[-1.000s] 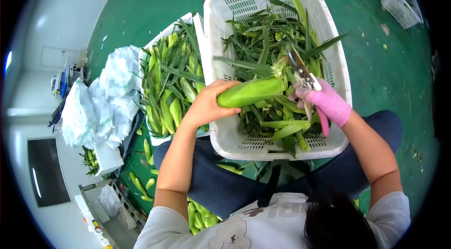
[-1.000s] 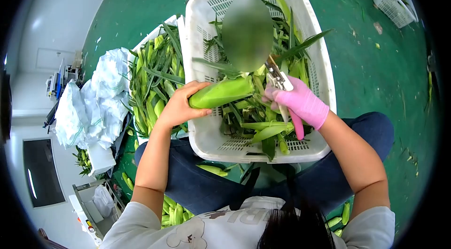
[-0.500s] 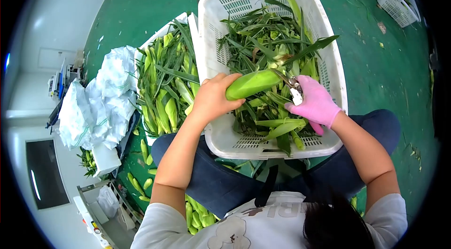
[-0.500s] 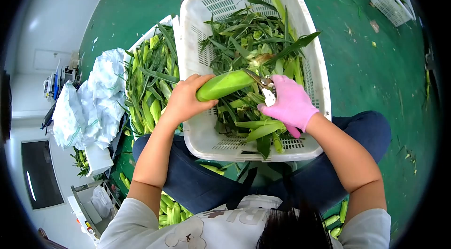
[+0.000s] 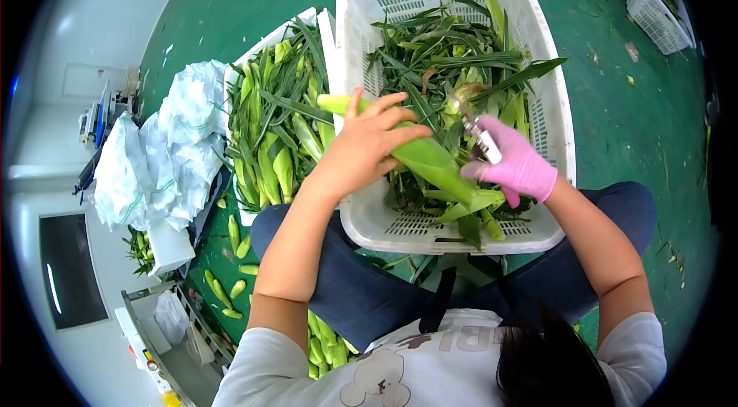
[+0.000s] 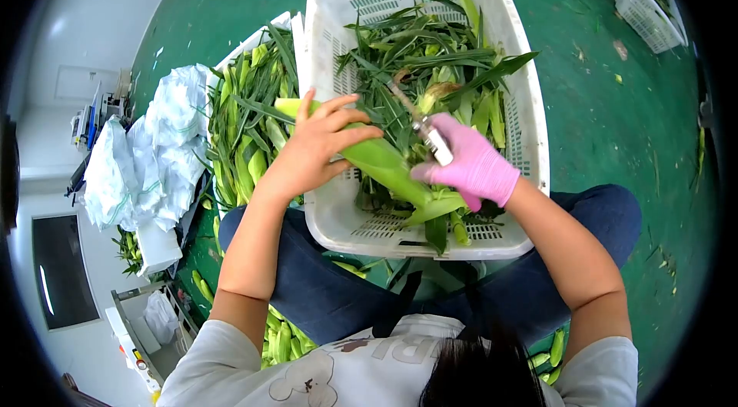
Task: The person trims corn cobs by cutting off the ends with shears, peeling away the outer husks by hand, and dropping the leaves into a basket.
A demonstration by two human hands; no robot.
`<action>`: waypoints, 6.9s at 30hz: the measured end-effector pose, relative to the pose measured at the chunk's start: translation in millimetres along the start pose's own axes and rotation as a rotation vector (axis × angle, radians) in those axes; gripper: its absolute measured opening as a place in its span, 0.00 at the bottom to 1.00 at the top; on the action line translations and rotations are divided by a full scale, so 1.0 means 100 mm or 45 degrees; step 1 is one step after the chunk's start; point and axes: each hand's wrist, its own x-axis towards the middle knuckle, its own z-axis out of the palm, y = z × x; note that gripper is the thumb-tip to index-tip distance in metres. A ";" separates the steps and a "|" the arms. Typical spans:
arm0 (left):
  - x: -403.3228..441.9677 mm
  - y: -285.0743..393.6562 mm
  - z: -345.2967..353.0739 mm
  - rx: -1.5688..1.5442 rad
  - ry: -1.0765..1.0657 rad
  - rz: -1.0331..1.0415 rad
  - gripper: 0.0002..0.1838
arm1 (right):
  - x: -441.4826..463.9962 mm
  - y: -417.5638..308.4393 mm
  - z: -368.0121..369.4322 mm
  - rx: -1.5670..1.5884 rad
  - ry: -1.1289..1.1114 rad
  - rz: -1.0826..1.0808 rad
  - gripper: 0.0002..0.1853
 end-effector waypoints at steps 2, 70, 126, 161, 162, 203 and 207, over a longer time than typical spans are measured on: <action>0.04 0.12 0.02 -0.040 -0.012 0.084 0.37 | 0.05 0.22 0.21 0.209 -0.111 -0.110 0.36; -5.13 -0.53 -0.12 -0.273 0.927 -1.779 0.18 | 0.16 0.48 0.32 1.589 -0.564 0.357 0.22; -0.22 -0.36 0.33 -1.783 0.074 -0.779 0.39 | -0.02 0.11 0.00 0.756 -0.088 -0.138 0.22; 0.15 0.15 0.49 -2.331 0.598 -0.588 0.48 | 0.10 0.14 0.19 0.802 -0.303 0.020 0.36; 0.17 0.08 0.46 -2.321 0.734 -0.612 0.40 | 0.21 0.23 0.17 1.007 -0.214 0.235 0.35; -0.15 -0.13 0.79 -1.529 0.220 -0.604 0.38 | -0.03 0.14 0.29 1.322 -0.202 -0.259 0.25; -0.07 0.26 0.94 -2.240 0.460 -0.745 0.42 | 0.22 0.44 0.25 1.539 -0.282 -0.329 0.21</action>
